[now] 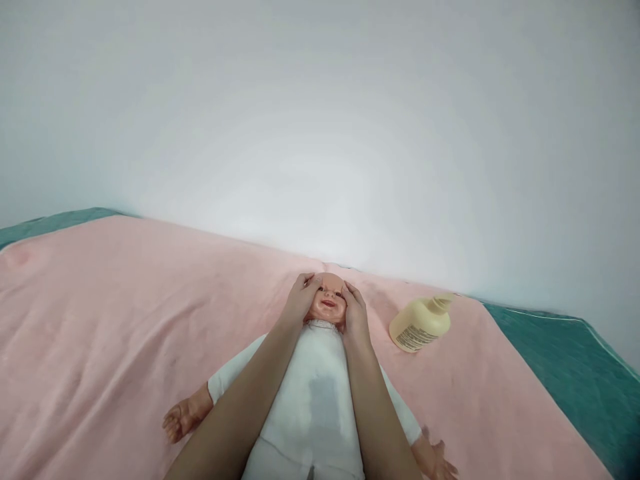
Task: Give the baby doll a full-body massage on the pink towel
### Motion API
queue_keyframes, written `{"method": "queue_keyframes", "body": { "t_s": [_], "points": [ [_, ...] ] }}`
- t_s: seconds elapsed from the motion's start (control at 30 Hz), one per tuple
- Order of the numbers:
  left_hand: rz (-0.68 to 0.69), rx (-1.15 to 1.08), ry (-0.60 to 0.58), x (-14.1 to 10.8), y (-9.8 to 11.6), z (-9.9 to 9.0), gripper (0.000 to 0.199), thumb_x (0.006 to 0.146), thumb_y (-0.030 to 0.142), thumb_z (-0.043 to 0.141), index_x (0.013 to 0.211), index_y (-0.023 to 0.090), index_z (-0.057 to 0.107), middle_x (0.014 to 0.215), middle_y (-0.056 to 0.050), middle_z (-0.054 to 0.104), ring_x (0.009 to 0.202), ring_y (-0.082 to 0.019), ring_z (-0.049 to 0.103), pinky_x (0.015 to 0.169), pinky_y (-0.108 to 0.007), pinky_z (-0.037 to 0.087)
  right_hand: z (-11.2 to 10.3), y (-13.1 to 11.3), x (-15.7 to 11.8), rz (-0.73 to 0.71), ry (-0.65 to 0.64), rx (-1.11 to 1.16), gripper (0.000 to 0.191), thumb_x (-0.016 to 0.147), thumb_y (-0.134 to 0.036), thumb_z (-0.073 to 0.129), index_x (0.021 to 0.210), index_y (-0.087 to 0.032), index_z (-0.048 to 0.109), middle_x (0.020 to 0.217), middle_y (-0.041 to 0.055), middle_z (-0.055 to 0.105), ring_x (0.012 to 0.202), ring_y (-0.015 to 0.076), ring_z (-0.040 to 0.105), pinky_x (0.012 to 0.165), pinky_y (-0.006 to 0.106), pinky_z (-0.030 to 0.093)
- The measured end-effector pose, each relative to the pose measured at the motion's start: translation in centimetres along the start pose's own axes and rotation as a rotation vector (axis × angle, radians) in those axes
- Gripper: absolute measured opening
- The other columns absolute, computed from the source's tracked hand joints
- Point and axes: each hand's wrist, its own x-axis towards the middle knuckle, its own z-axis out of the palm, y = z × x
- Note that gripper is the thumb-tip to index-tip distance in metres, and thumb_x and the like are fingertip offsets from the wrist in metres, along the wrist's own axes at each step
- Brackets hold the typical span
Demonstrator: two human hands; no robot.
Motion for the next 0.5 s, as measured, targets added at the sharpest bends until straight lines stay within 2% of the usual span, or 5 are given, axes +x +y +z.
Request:
{"method": "queue_keyframes", "body": {
  "t_s": [0.13,0.23,0.37,0.5],
  "points": [
    [-0.005,-0.027,0.000,0.1,-0.1,0.0,0.023,0.081,0.030,0.062,0.101,0.019,0.062,0.106,-0.009,0.067,0.097,-0.022,0.064,0.087,-0.035,0.051,-0.5,0.2,0.4,-0.006,-0.040,0.048,0.037,0.063,-0.033,0.071,0.098,-0.022,0.069,0.096,0.0035,0.073,0.091,0.0241,0.068,0.077,0.038,0.057],
    [-0.011,-0.034,0.002,0.0,-0.1,0.0,0.021,0.082,0.028,0.060,0.100,0.019,0.062,0.105,-0.009,0.067,0.096,-0.022,0.065,0.087,-0.036,0.051,-0.4,0.3,0.6,0.000,-0.014,0.056,0.034,0.062,-0.030,0.069,0.095,-0.021,0.069,0.097,0.0032,0.073,0.092,0.0236,0.068,0.079,0.038,0.056],
    [-0.026,-0.039,-0.012,-0.4,0.3,0.1,0.021,0.084,0.033,0.058,0.100,0.018,0.061,0.104,-0.010,0.066,0.094,-0.023,0.065,0.084,-0.037,0.052,0.1,0.0,0.1,0.009,-0.003,0.051,0.036,0.067,-0.039,0.069,0.098,-0.022,0.066,0.095,0.0030,0.073,0.091,0.0243,0.068,0.080,0.039,0.057],
    [-0.021,-0.022,-0.041,-0.7,0.6,0.1,0.034,0.079,0.037,0.067,0.105,0.017,0.057,0.109,-0.012,0.065,0.098,-0.025,0.065,0.083,-0.036,0.053,0.6,-0.5,-0.9,-0.019,-0.029,-0.018,0.044,0.066,-0.044,0.075,0.101,-0.022,0.063,0.099,0.0034,0.071,0.093,0.0238,0.068,0.078,0.036,0.057]
  ]
}}
